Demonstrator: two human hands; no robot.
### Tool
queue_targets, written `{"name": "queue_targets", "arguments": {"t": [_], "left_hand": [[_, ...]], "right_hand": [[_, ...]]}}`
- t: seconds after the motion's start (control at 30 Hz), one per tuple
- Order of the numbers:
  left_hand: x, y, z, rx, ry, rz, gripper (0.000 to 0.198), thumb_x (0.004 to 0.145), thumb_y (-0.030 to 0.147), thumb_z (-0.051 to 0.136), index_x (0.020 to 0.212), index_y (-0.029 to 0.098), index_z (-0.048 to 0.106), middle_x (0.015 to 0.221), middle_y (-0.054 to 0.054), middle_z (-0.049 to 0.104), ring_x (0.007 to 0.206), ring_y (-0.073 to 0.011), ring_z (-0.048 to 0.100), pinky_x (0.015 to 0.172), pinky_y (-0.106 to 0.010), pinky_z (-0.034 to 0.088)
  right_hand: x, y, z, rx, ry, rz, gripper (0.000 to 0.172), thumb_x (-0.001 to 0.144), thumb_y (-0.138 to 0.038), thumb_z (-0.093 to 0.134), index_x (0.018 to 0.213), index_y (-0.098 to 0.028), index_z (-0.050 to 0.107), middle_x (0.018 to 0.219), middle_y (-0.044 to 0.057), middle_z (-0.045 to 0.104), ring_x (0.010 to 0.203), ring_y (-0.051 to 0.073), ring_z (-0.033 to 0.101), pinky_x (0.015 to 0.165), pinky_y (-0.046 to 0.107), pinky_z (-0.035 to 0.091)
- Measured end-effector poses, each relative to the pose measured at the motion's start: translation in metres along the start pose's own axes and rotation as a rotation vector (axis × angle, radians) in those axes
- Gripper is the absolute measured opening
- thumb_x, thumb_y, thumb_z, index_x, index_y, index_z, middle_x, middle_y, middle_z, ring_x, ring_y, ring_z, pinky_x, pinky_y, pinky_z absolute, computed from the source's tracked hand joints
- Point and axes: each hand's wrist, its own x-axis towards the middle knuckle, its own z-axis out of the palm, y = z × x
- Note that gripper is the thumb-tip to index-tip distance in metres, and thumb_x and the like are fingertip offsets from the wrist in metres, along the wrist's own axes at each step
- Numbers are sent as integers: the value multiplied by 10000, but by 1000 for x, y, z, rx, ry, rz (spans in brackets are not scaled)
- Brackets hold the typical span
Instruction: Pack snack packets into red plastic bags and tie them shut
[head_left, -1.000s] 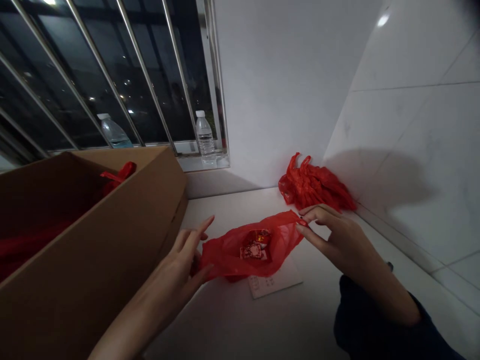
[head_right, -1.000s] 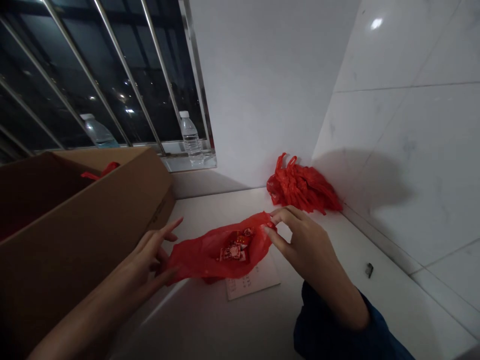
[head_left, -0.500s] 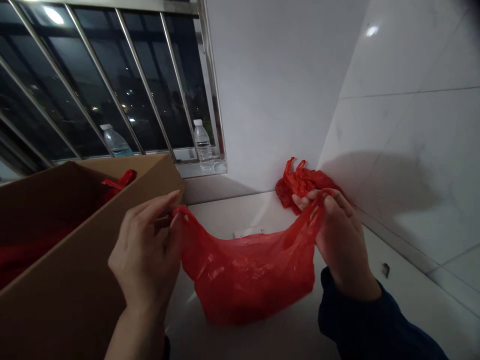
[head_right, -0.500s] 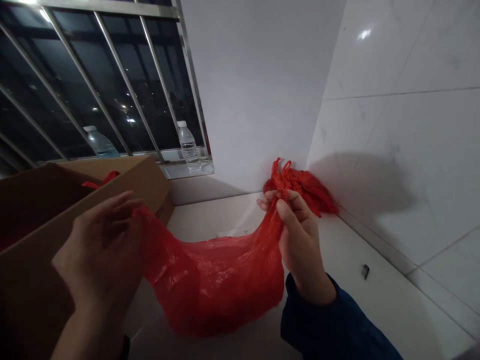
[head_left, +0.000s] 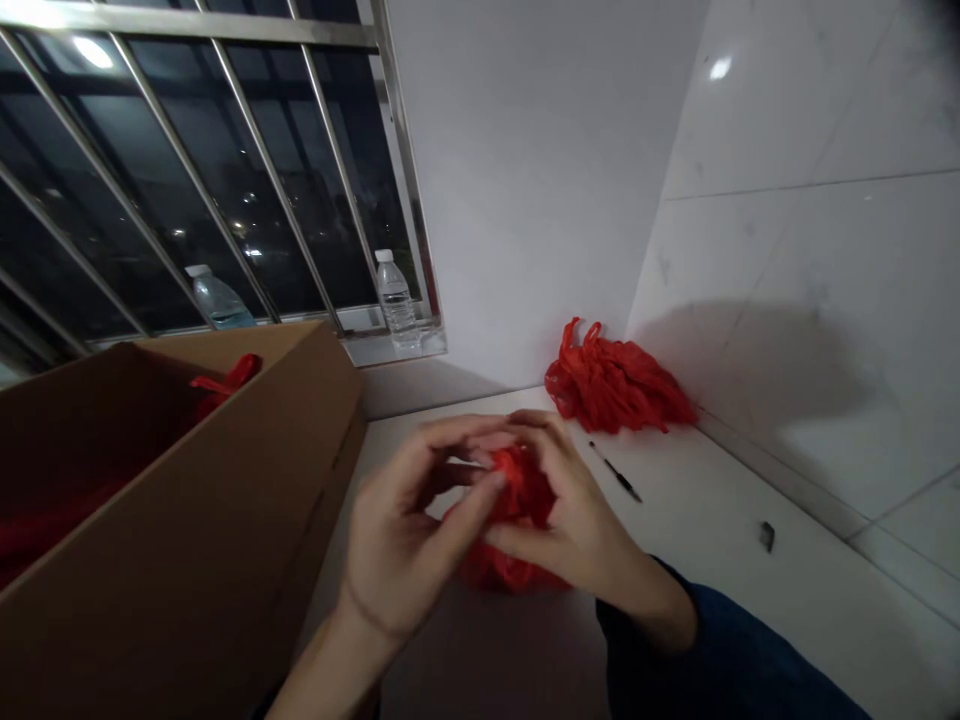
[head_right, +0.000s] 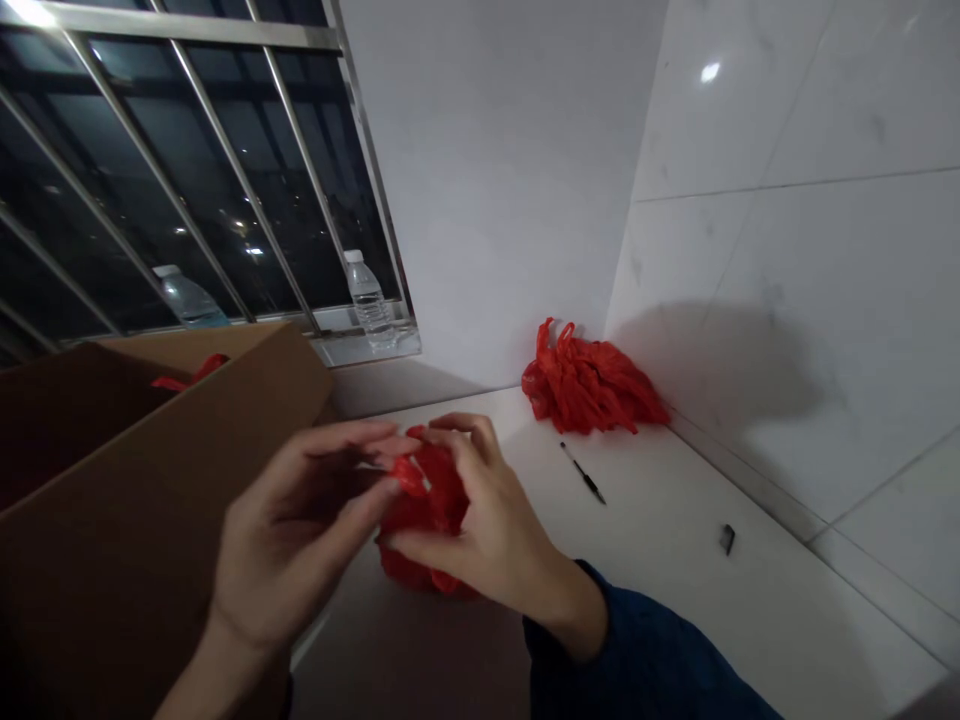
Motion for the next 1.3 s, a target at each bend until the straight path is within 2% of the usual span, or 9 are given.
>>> {"name": "queue_targets", "arguments": {"t": [0.1, 0.23, 0.3, 0.4, 0.53, 0.7, 0.87, 1.07, 1.3], "left_hand": [[-7, -19, 10, -47, -34, 21, 342, 880, 112, 633, 1181, 274, 629, 1147, -41, 640, 1019, -171, 651, 902, -293, 553], [-20, -57, 18, -43, 123, -99, 477, 846, 201, 698, 1278, 282, 511, 1321, -66, 519, 1214, -216, 530, 1038, -368, 441], [-26, -71, 21, -126, 14, -226, 563, 839, 248, 714, 1334, 281, 447, 1365, -76, 501, 1254, -221, 498, 1064, -376, 408], [-30, -82, 22, -371, -221, -422, 419, 899, 302, 644, 1281, 225, 492, 1234, -88, 600, 1133, -207, 576, 999, -351, 450], [-31, -87, 12, -597, -298, -619, 355, 928, 304, 604, 1260, 218, 513, 948, -30, 653, 827, -139, 626, 822, -275, 494], [-32, -87, 1, -675, -222, -728, 432, 894, 257, 632, 1307, 254, 504, 875, 9, 630, 737, -111, 605, 736, -226, 476], [-30, -79, 0, -559, -181, -781, 403, 943, 418, 561, 1307, 247, 538, 1033, -47, 694, 880, -175, 655, 812, -276, 498], [-27, -77, 1, -482, -156, -736, 328, 929, 432, 574, 1094, 195, 727, 1118, -68, 715, 989, -198, 646, 888, -275, 485], [-30, -90, -3, -532, 125, -769, 274, 763, 344, 795, 997, 206, 762, 935, -34, 745, 816, -114, 641, 762, -189, 489]], "right_hand": [[3, 14, 10, 80, -46, 15, 210, 918, -250, 593, 1117, -269, 658, 1126, 53, 538, 1059, 195, 571, 919, 370, 512], [7, 33, 10, 382, -40, 288, 254, 969, -388, 525, 1097, -236, 683, 963, 29, 593, 623, 95, 559, 585, 256, 501], [8, 39, 10, 519, -24, 401, 279, 951, -419, 554, 1081, -208, 683, 813, 8, 615, 566, 93, 533, 536, 235, 463], [8, 43, 9, 637, 18, 478, 264, 919, -417, 602, 1019, -183, 673, 649, -29, 571, 533, 95, 517, 488, 211, 416], [9, 42, 2, 661, -78, 502, 210, 945, -409, 563, 1007, -212, 606, 668, -48, 575, 494, 71, 485, 474, 193, 378], [8, 35, -8, 239, -342, 327, 97, 849, -202, 664, 912, -211, 591, 834, -23, 630, 748, 118, 590, 714, 249, 456], [4, 35, 3, -212, -183, 46, 338, 691, 72, 531, 865, -217, 550, 947, -11, 545, 873, 134, 571, 769, 262, 434], [0, 32, 2, -311, -221, -61, 266, 754, 25, 573, 861, -219, 572, 973, 2, 574, 877, 145, 589, 793, 284, 467], [-7, 4, -29, -364, -397, -140, 123, 847, -173, 673, 746, -231, 632, 899, 21, 683, 842, 185, 603, 753, 342, 473]]}}
